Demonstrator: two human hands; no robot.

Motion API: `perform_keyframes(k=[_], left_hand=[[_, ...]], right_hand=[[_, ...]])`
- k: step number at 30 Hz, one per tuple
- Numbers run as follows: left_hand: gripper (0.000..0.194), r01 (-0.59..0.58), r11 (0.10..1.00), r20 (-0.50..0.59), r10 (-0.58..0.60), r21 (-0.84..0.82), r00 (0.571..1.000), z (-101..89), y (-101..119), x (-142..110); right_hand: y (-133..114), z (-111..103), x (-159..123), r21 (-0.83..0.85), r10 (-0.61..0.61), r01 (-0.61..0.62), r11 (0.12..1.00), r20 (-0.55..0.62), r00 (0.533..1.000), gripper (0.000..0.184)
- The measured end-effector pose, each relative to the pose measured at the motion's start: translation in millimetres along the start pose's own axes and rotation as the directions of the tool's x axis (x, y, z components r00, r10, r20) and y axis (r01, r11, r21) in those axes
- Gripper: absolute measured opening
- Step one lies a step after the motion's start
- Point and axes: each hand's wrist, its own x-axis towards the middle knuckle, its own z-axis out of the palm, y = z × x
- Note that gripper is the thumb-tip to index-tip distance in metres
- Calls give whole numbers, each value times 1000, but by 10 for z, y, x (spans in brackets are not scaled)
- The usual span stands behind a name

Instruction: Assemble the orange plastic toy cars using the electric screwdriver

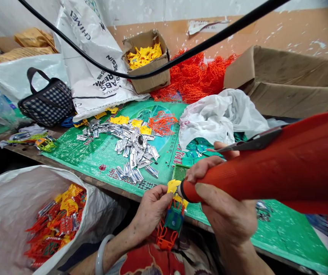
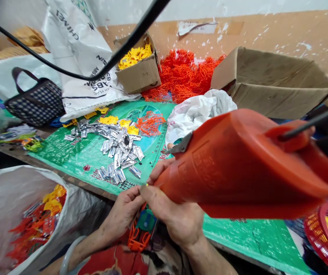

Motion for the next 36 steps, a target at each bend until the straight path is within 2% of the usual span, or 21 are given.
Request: perform_keyframes(k=[3, 10, 12, 17, 22, 32, 36], left_hand=[[39, 4, 1000, -2, -4, -7, 1000, -3, -5, -5], [38, 7, 1000, -1, -7, 20, 1000, -10, -19, -9], [37, 16, 1000, -1, -16, 13, 1000, -1, -10, -16], [37, 31, 999, -12, -31, -21, 999, 19, 0, -23], [37, 55, 998, -6, -55, -38, 998, 30, 19, -30], [30, 22, 1000, -1, -22, 15, 1000, 32, 57, -47], [34, 0, 1000, 16, -1, 23, 1000, 17, 55, -56]], right_hand=[[-1, 29, 10, 5, 35, -35, 999, -4, 999, 59], [36, 48, 18, -20, 45, -45, 999, -37, 998, 62], [46, 36, 13, -30, 40, -41, 999, -40, 998, 58], [43, 22, 0, -34, 54, -55, 998, -43, 998, 34], [34, 35, 5, -32, 57, -59, 998, -55, 997, 41], [80, -18, -19, -60, 71, -73, 996, -25, 997, 26], [106, -16, -14, -49, 43, -43, 998, -7, 999, 35]])
